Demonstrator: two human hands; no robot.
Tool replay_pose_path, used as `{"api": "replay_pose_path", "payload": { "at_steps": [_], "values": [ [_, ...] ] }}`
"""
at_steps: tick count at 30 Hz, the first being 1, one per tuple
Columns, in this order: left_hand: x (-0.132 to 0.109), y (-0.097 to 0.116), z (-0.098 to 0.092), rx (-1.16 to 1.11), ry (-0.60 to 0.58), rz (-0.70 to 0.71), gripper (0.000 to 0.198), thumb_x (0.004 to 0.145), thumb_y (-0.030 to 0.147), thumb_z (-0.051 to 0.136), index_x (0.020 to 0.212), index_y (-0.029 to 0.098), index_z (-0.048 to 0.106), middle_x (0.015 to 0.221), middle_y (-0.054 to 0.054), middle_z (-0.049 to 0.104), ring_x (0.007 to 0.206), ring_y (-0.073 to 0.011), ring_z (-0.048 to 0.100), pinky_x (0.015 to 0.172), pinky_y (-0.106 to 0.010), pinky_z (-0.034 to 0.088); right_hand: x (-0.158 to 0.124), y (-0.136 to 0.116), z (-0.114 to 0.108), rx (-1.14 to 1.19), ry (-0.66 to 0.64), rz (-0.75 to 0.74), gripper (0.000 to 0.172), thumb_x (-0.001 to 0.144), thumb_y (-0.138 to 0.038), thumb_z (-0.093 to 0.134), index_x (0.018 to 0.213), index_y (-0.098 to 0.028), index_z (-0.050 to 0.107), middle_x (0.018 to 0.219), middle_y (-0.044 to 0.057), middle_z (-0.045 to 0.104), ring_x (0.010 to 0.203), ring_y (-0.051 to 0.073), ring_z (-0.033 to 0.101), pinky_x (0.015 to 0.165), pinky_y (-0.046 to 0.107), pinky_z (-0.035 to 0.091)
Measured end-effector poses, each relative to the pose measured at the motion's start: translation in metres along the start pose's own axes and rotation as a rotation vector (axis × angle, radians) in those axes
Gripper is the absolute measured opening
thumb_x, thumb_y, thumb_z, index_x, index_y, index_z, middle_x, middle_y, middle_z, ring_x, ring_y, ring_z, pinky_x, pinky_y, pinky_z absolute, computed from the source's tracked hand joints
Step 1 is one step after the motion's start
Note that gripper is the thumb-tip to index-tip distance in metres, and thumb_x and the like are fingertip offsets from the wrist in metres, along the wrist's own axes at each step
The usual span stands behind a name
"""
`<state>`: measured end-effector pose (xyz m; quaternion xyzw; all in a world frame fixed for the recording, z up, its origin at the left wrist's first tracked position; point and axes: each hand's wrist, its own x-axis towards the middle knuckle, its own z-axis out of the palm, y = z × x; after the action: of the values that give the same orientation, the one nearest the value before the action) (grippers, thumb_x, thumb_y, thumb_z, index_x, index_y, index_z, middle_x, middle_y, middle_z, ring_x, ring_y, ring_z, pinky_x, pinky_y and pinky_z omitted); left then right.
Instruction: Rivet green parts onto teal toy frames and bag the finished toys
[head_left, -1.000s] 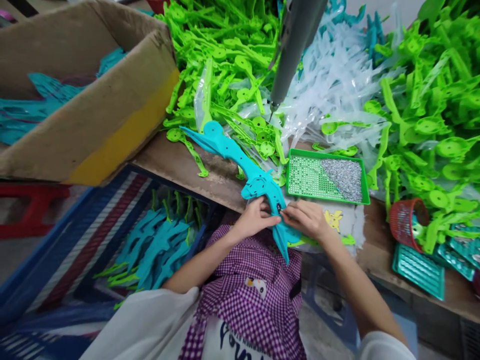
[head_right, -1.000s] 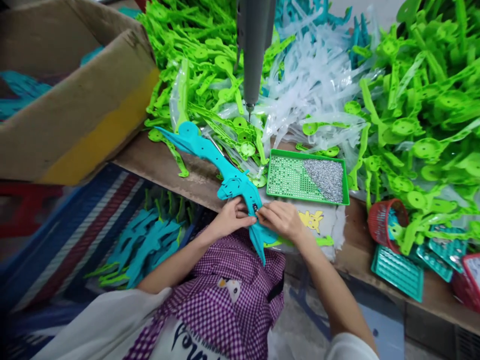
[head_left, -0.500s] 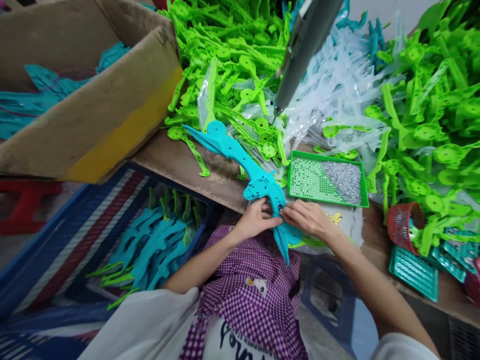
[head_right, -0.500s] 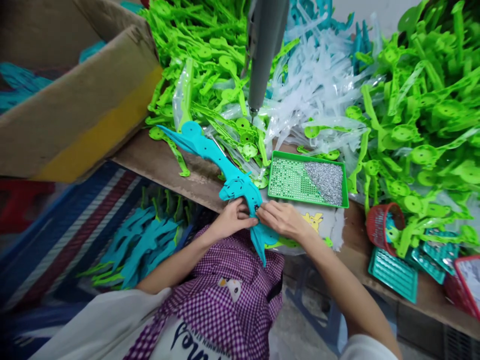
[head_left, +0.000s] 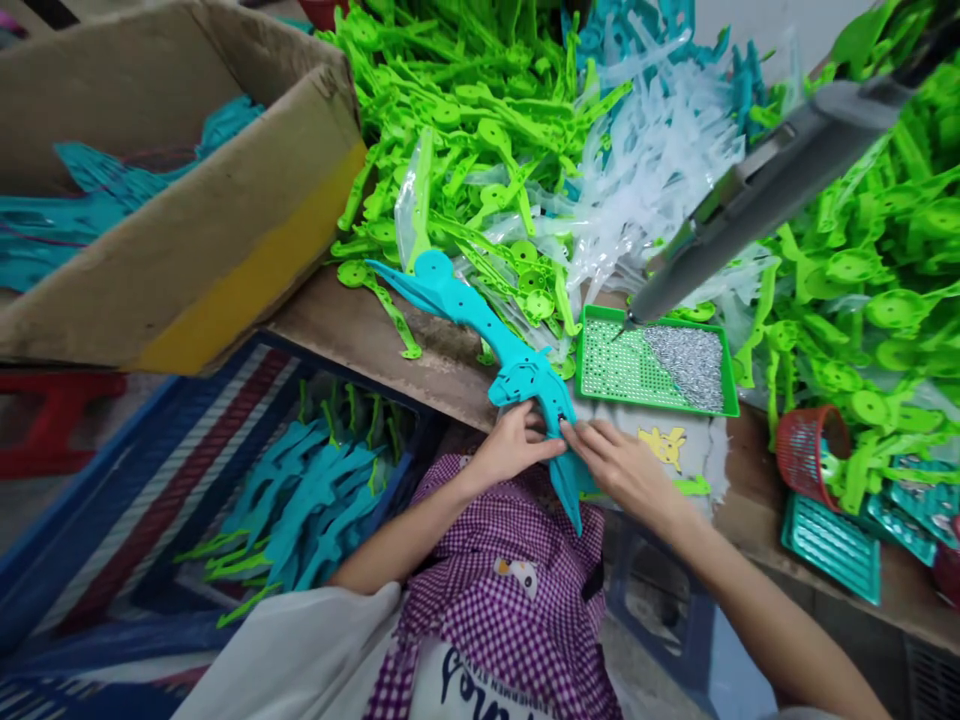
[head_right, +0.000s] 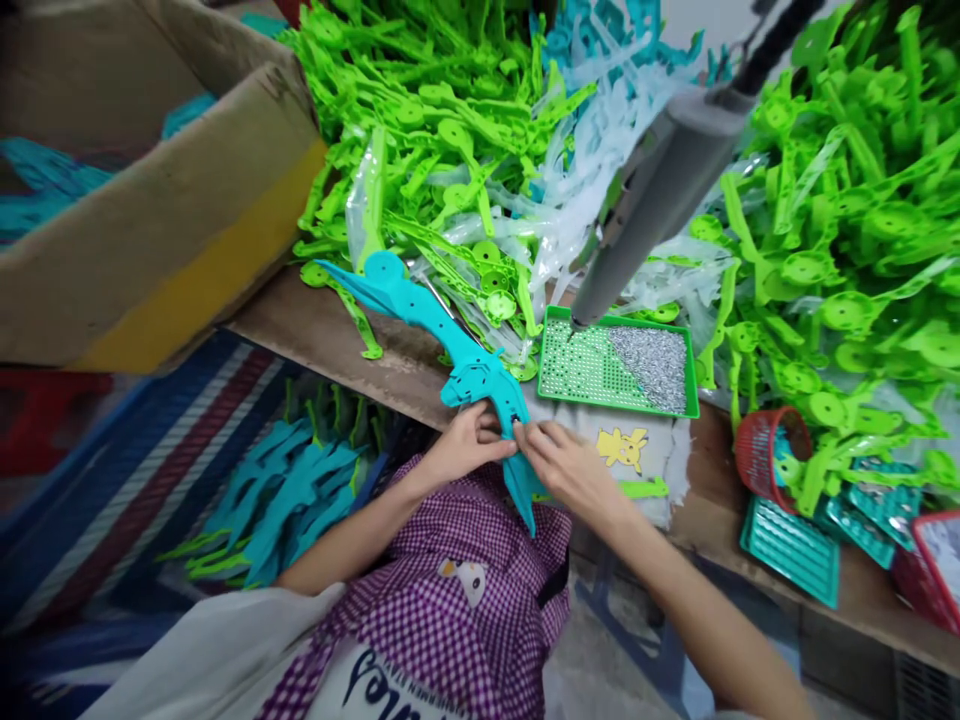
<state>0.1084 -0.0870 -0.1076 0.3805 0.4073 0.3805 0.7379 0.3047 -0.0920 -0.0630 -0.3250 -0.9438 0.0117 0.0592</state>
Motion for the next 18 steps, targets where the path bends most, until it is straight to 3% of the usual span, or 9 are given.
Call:
{"api": "replay_pose_path", "payload": {
  "at_steps": [4,7,9,14,15,18],
  "values": [
    [0.000,0.001,-0.001,0.012,0.007,-0.001,0.048,0.066,0.022,0.081,0.107,0.015,0.058,0.100,-0.010,0.071,0.083,-0.0215,0.071,0.071,-0.031,0.059,-0.022,-0.030,0.009,0.224,0.231,0.335,0.054,0.092,-0.013,0.047,0.145,-0.019,0.037,0.121,0.014,0.063,0.111,0.025,0.059,0.089,0.041,0.055],
    [-0.004,0.001,0.002,0.021,0.035,-0.017,0.052,0.066,0.024,0.082,0.111,0.015,0.057,0.100,-0.011,0.071,0.084,-0.0227,0.072,0.073,-0.033,0.060,-0.024,-0.048,0.004,0.500,0.485,0.696,0.046,0.094,-0.020,0.050,0.139,-0.027,0.045,0.115,0.009,0.067,0.105,0.021,0.064,0.087,0.039,0.056],
    [-0.009,-0.001,0.007,0.009,0.065,-0.026,0.054,0.067,0.026,0.081,0.113,0.016,0.055,0.103,-0.011,0.071,0.084,-0.0233,0.072,0.074,-0.034,0.060,-0.018,-0.054,-0.004,0.633,0.564,0.871,0.036,0.094,-0.024,0.050,0.130,-0.027,0.053,0.109,0.007,0.070,0.099,0.019,0.067,0.085,0.038,0.056],
    [-0.022,-0.009,0.020,-0.017,0.180,-0.038,0.050,0.065,0.028,0.082,0.104,0.015,0.053,0.101,-0.009,0.070,0.082,-0.0210,0.072,0.075,-0.033,0.059,0.007,-0.043,-0.044,0.679,0.464,0.943,0.028,0.091,-0.037,0.056,0.113,-0.025,0.067,0.110,0.007,0.072,0.101,0.022,0.067,0.089,0.043,0.053],
    [-0.024,-0.011,0.022,-0.017,0.199,-0.036,0.050,0.064,0.028,0.082,0.103,0.015,0.053,0.098,-0.009,0.070,0.081,-0.0203,0.071,0.075,-0.033,0.058,0.013,-0.038,-0.052,0.681,0.511,0.954,0.027,0.090,-0.038,0.056,0.111,-0.025,0.068,0.107,0.007,0.073,0.099,0.022,0.068,0.088,0.043,0.053],
    [-0.027,-0.018,0.027,-0.033,0.249,-0.022,0.050,0.063,0.029,0.083,0.100,0.015,0.052,0.096,-0.008,0.070,0.083,-0.0190,0.070,0.077,-0.032,0.057,0.025,-0.027,-0.064,0.692,0.847,0.999,0.029,0.091,-0.038,0.054,0.113,-0.024,0.066,0.101,0.006,0.074,0.093,0.018,0.069,0.085,0.038,0.055]
  ]
}}
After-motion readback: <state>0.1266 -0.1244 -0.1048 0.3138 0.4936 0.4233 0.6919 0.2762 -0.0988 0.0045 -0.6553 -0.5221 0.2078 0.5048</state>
